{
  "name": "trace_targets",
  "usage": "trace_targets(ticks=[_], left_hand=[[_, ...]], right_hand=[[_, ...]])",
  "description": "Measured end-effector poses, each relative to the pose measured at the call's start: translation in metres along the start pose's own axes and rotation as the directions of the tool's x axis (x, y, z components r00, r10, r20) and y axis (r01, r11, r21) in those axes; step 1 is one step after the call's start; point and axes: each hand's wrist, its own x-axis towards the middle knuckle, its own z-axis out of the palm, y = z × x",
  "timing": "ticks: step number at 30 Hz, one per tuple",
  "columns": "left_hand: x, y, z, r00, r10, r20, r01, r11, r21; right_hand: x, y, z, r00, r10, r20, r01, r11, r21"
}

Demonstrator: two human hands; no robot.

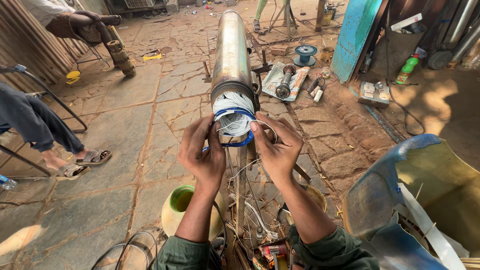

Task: The person sits on the ground and wraps blue electrical tape around a bundle of multicolored wires. They then place the taped bundle into a metal cylinder and continue to secure it with additional tape.

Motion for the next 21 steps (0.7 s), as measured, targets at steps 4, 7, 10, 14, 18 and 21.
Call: trace_targets(ticks=[4, 7, 10, 14, 18, 21], left_hand=[[0.02, -0.003, -0.005, 0.954, 0.124, 0.272, -0.105, 0.991, -0.082], [0.034, -0.016, 0.005, 0.894, 0.218, 0.391, -0.106, 0.952, -0.287], [0.037, -0.027, 0.019, 0.902, 0.246, 0.356, -0.11, 0.926, -0.361], [0.036, -0.033, 0.026, 0.904, 0.289, 0.315, -0.156, 0.909, -0.387], [0.04, -0.036, 0.024, 0.884, 0.345, 0.316, -0.221, 0.903, -0.368], [0.042, -0.04, 0.024, 0.862, 0.347, 0.37, -0.136, 0.861, -0.489]], right_hand=[[0.0, 0.005, 0.002, 0.999, 0.038, 0.014, -0.038, 0.999, 0.038], [-0.001, 0.004, 0.002, 0.999, 0.003, 0.036, -0.005, 0.998, 0.055], [0.0, 0.003, 0.006, 1.0, -0.005, 0.019, 0.004, 0.999, 0.051], [-0.002, 0.002, 0.014, 0.999, 0.014, -0.037, -0.013, 0.999, 0.04], [-0.002, 0.005, 0.018, 0.996, -0.056, -0.064, 0.059, 0.997, 0.051], [-0.006, 0.008, 0.023, 0.988, -0.112, -0.106, 0.105, 0.992, -0.068]])
